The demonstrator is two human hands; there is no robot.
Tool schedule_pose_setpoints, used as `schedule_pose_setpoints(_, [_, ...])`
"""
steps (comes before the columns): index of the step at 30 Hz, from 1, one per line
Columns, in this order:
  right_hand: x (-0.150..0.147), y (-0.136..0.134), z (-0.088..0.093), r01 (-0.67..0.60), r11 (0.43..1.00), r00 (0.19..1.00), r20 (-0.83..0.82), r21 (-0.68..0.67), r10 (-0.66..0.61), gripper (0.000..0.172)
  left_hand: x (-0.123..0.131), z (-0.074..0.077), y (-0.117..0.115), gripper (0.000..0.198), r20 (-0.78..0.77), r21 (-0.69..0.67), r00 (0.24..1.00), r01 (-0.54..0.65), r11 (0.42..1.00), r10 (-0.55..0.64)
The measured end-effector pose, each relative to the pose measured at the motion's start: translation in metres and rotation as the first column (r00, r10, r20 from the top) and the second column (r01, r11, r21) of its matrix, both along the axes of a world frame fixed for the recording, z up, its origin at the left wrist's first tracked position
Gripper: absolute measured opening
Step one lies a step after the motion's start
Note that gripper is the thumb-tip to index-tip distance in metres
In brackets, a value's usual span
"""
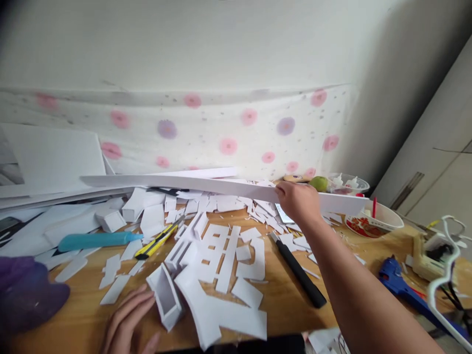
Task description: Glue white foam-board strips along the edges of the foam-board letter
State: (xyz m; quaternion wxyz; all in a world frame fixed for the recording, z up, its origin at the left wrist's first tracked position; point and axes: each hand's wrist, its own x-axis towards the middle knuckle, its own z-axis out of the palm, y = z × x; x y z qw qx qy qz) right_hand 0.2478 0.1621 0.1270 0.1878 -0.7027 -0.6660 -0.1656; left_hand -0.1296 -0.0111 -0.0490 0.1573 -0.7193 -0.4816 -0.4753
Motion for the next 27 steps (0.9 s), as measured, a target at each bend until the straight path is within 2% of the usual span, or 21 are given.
schedule_pose_setpoints(3, [-0.003, -0.031, 0.003, -0.005, 0.998, 0.998, -0.060, 0.062, 0.009, 0.029, 0.001, 0.009, -0.001, 0.042, 0.071, -0.079, 0.997, 0.016, 0.997, -0.011])
schedule_pose_setpoints(5, [-0.006, -0.046, 0.002, -0.014, 0.996, 0.990, -0.136, 0.090, 0.026, 0.028, 0.001, 0.014, 0.001, 0.039, 0.217, -0.112, 0.976, 0.009, 0.994, 0.016])
schedule_pose_setpoints(7, [-0.010, -0.056, -0.001, -0.031, 0.995, 0.978, -0.205, 0.092, 0.049, 0.027, 0.002, 0.020, 0.004, 0.038, 0.386, -0.157, 0.922, 0.022, 0.987, 0.041])
schedule_pose_setpoints(11, [-0.017, -0.070, -0.009, -0.064, 0.994, 0.946, -0.313, 0.091, 0.090, 0.026, 0.005, 0.043, 0.012, 0.038, 0.698, -0.170, 0.715, 0.122, 0.978, 0.033])
schedule_pose_setpoints(15, [-0.031, -0.090, -0.024, -0.103, 0.981, 0.922, -0.353, 0.164, 0.156, 0.023, 0.010, 0.074, 0.023, 0.038, 0.817, -0.100, 0.576, 0.169, 0.981, -0.016])
schedule_pose_setpoints(17, [-0.041, -0.103, -0.036, -0.177, 0.958, 0.913, -0.327, 0.227, 0.246, 0.022, 0.013, 0.087, 0.031, 0.038, 0.898, -0.108, 0.441, 0.230, 0.967, -0.005])
schedule_pose_setpoints(19, [-0.052, -0.117, -0.050, -0.261, 0.905, 0.889, -0.282, 0.337, 0.362, 0.025, 0.015, 0.100, 0.041, 0.040, 0.960, -0.140, 0.278, 0.357, 0.924, 0.038])
schedule_pose_setpoints(21, [-0.062, -0.129, -0.061, -0.309, 0.862, 0.851, -0.287, 0.403, 0.439, 0.025, 0.017, 0.112, 0.052, 0.048, 0.980, -0.176, 0.168, 0.514, 0.840, 0.103])
schedule_pose_setpoints(23, [-0.069, -0.140, -0.068, -0.344, 0.833, 0.802, -0.326, 0.434, 0.501, 0.021, 0.019, 0.124, 0.062, 0.060, 0.986, -0.168, 0.115, 0.618, 0.768, 0.123])
schedule_pose_setpoints(24, [-0.070, -0.145, -0.070, -0.361, 0.819, 0.777, -0.342, 0.446, 0.529, 0.019, 0.020, 0.129, 0.066, 0.065, 0.989, -0.149, 0.106, 0.638, 0.755, 0.105])
schedule_pose_setpoints(26, [-0.070, -0.152, -0.072, -0.390, 0.784, 0.741, -0.340, 0.484, 0.579, 0.015, 0.023, 0.140, 0.071, 0.064, 0.996, -0.082, 0.085, 0.628, 0.774, 0.036])
schedule_pose_setpoints(27, [-0.068, -0.156, -0.072, -0.399, 0.764, 0.733, -0.324, 0.507, 0.598, 0.013, 0.024, 0.145, 0.072, 0.056, 0.998, -0.053, 0.066, 0.611, 0.790, 0.015])
